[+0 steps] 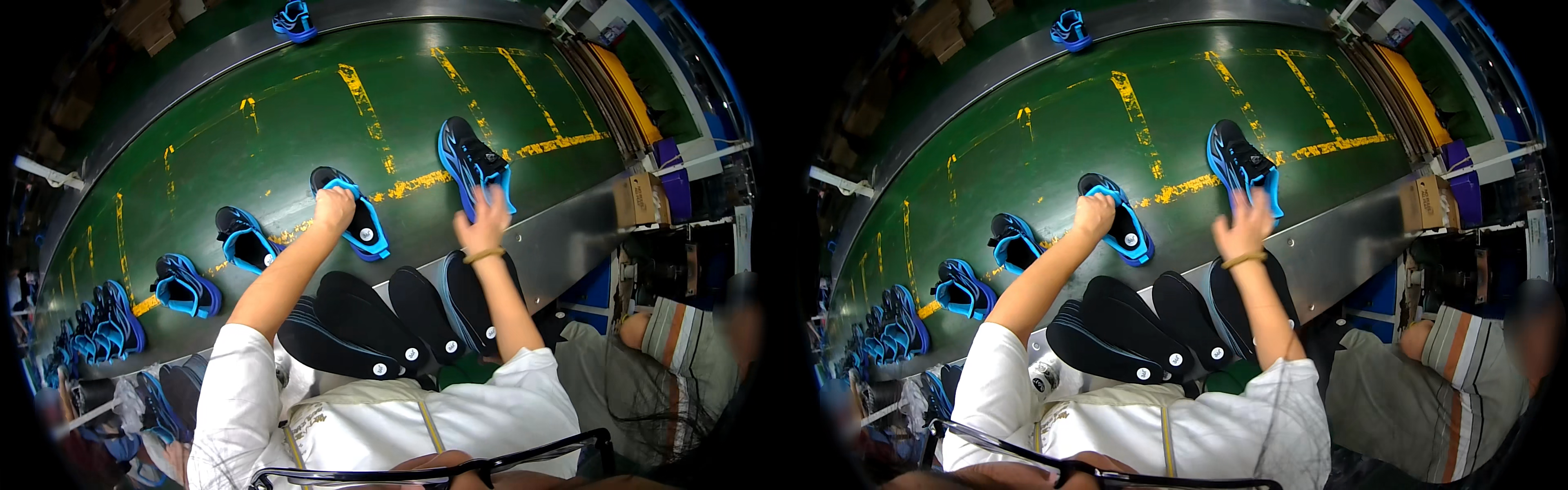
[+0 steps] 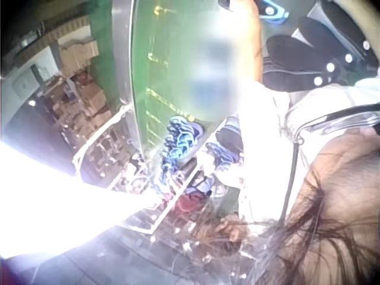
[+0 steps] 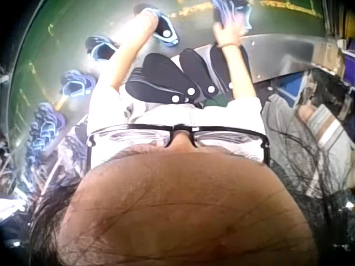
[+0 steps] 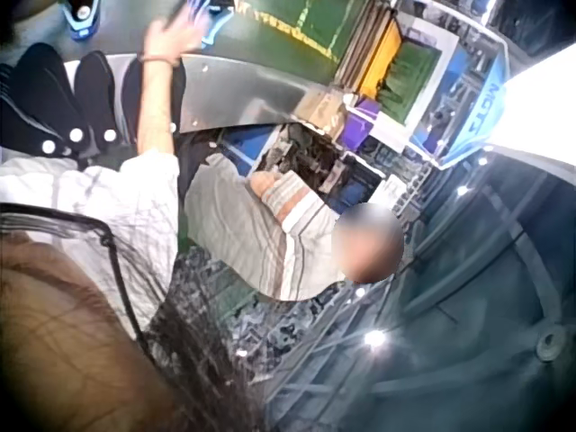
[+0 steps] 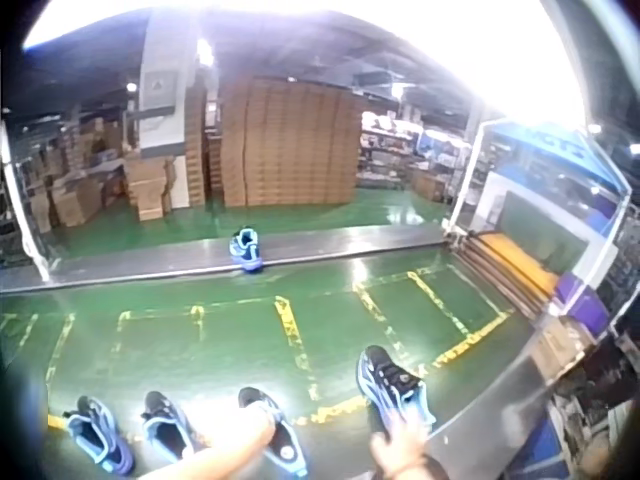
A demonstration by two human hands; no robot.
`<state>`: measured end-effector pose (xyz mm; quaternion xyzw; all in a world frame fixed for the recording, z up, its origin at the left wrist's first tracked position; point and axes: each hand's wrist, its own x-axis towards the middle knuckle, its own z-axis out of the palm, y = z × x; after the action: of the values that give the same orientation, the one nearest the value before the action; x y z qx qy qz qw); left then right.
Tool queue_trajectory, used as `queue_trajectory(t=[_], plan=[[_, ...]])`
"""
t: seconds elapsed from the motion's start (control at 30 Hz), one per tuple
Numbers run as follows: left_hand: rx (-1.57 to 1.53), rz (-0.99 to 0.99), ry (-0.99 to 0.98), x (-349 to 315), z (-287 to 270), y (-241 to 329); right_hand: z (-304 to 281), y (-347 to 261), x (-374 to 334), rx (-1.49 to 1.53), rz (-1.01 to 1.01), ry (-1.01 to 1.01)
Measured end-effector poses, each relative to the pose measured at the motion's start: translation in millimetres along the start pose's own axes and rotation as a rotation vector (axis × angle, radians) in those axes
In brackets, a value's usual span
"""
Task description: The person inserts blue insoles into several black and blue sneakers on a conveyor belt, then walks to a shelving unit and picks up white shoe components.
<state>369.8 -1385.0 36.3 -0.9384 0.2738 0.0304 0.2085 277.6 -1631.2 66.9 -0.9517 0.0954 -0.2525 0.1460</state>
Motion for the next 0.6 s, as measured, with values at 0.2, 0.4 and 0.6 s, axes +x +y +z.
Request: queue_trajectory(t=[0.2,0.4,0.6], plan=[[-0.743,-0.09,0.084,-13.2,-31.3,-33.2,-8.6,103.4,51.2,-0.062,0.202,-0.622],[-1.849,-0.363,0.165,-128.4,-74.5,-78.8,-50.7,46.5,138.6,0.099,0.216,-0.517],[-1.807,-0.861,0.36,-293.2,-35.7,-71.8,-48.4,30.5,147.5,0.042,0.204,-0.396]])
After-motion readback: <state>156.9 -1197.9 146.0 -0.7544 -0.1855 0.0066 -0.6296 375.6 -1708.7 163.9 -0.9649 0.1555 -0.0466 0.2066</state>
